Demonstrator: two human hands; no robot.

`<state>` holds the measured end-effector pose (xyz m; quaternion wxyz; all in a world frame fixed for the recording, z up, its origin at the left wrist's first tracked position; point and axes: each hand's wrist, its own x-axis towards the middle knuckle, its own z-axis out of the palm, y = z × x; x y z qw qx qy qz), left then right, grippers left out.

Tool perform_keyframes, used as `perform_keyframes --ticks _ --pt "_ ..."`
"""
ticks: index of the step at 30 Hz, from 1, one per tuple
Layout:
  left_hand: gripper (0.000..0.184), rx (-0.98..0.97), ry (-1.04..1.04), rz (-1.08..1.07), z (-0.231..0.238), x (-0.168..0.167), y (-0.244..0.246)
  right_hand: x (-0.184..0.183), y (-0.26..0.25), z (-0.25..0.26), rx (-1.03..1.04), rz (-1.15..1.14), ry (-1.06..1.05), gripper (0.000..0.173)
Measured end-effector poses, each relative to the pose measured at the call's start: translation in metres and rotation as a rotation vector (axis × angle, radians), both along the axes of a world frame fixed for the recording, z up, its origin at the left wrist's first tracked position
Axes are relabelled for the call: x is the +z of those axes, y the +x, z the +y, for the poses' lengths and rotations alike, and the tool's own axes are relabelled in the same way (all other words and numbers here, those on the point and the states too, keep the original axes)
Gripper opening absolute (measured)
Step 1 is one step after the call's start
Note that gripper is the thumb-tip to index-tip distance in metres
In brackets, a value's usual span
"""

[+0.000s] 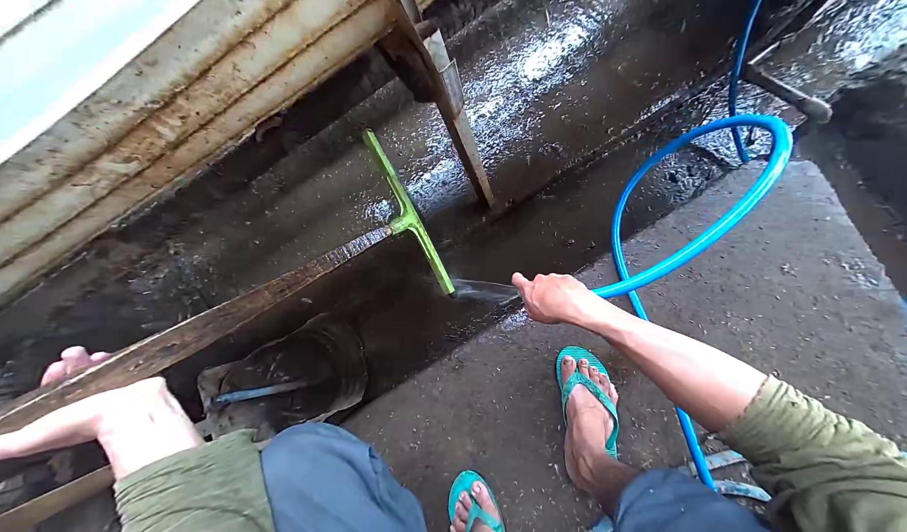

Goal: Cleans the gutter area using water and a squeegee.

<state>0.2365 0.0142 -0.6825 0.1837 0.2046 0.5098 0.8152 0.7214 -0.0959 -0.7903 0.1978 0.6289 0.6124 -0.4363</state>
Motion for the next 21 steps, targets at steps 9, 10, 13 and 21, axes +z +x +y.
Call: perform_keyframes --ticks 9,10,13,21 --pt "0.072 -0.046 0.091 0.016 0.0 0.01 0.015 0.01 0.002 0.008 -0.031 -0.004 0.033 0.043" --pt "0.072 -0.057 0.099 0.01 -0.002 0.015 0.022 0.015 0.006 0.013 -0.048 -0.003 0.05 0.042" --pt "0.069 -0.109 0.104 0.011 -0.006 0.025 0.033 0.027 0.021 0.024 -0.083 -0.019 0.103 0.039" --pt "0.068 -0.304 0.206 -0.044 -0.005 0.02 0.017 0.05 0.06 0.044 -0.151 -0.049 0.23 0.034"
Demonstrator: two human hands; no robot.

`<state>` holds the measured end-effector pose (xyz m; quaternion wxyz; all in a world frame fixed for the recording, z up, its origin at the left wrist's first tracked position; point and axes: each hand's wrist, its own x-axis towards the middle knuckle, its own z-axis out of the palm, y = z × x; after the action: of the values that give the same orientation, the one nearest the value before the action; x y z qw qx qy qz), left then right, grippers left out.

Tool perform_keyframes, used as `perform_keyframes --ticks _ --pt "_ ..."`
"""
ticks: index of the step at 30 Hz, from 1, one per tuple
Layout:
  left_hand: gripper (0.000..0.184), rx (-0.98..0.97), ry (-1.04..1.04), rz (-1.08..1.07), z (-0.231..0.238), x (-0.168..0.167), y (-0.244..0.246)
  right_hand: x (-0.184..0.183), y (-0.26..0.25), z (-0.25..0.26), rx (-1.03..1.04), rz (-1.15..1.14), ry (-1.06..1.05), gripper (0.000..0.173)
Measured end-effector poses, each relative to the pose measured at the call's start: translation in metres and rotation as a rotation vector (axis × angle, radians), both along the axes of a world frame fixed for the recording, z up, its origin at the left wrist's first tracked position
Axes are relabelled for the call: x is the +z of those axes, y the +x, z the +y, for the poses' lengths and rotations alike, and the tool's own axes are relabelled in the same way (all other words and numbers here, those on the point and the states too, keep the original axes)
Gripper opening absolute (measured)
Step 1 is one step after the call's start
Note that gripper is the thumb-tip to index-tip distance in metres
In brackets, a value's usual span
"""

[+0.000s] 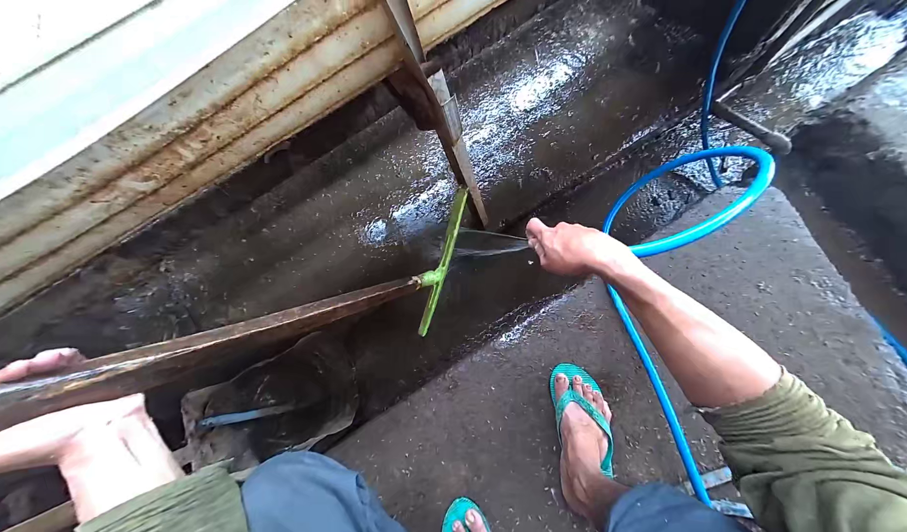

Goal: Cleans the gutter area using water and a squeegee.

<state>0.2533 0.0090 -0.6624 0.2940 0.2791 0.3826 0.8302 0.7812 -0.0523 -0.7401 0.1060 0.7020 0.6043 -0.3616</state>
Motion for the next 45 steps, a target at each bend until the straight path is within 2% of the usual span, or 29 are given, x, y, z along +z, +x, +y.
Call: perform_keyframes --ticks 4,9,19,26,31,33,36,38,41,45 --pt "0.058 0.033 -0.001 0.024 -0.01 0.009 0.014 0.019 0.01 0.015 0.007 0.007 0.023 0.033" --pt "0.063 -0.041 0.036 -0.005 -0.011 0.006 0.004 0.019 0.007 0.029 0.02 0.022 0.064 0.034" --pt "0.07 -0.12 0.059 0.093 -0.01 0.001 0.001 0.004 -0.002 0.038 0.06 0.023 0.028 0.037" --pt "0.068 -0.107 0.069 0.25 -0.011 0.001 0.003 -0.013 -0.002 0.039 0.026 -0.006 0.031 0.038" --pt "0.079 -0.197 0.149 0.325 -0.011 0.007 0.002 -0.02 0.009 0.035 -0.016 -0.04 0.055 0.042" --pt "0.072 -0.177 0.173 0.355 -0.012 0.021 0.015 -0.016 0.017 0.033 -0.007 -0.062 0.015 0.046" --pt "0.034 -0.128 0.186 0.339 -0.018 0.048 0.05 -0.015 0.029 0.038 0.02 -0.116 -0.017 0.048" --pt "0.021 -0.065 0.189 0.342 -0.018 0.06 0.07 -0.018 0.032 0.045 0.063 -0.138 -0.037 0.048" --pt "0.009 0.017 0.221 0.334 -0.019 0.074 0.087 -0.023 0.036 0.058 0.139 -0.155 -0.051 0.048" --pt "0.006 0.161 0.21 0.358 -0.035 0.096 0.087 -0.038 0.039 0.079 0.307 -0.156 -0.076 0.048"
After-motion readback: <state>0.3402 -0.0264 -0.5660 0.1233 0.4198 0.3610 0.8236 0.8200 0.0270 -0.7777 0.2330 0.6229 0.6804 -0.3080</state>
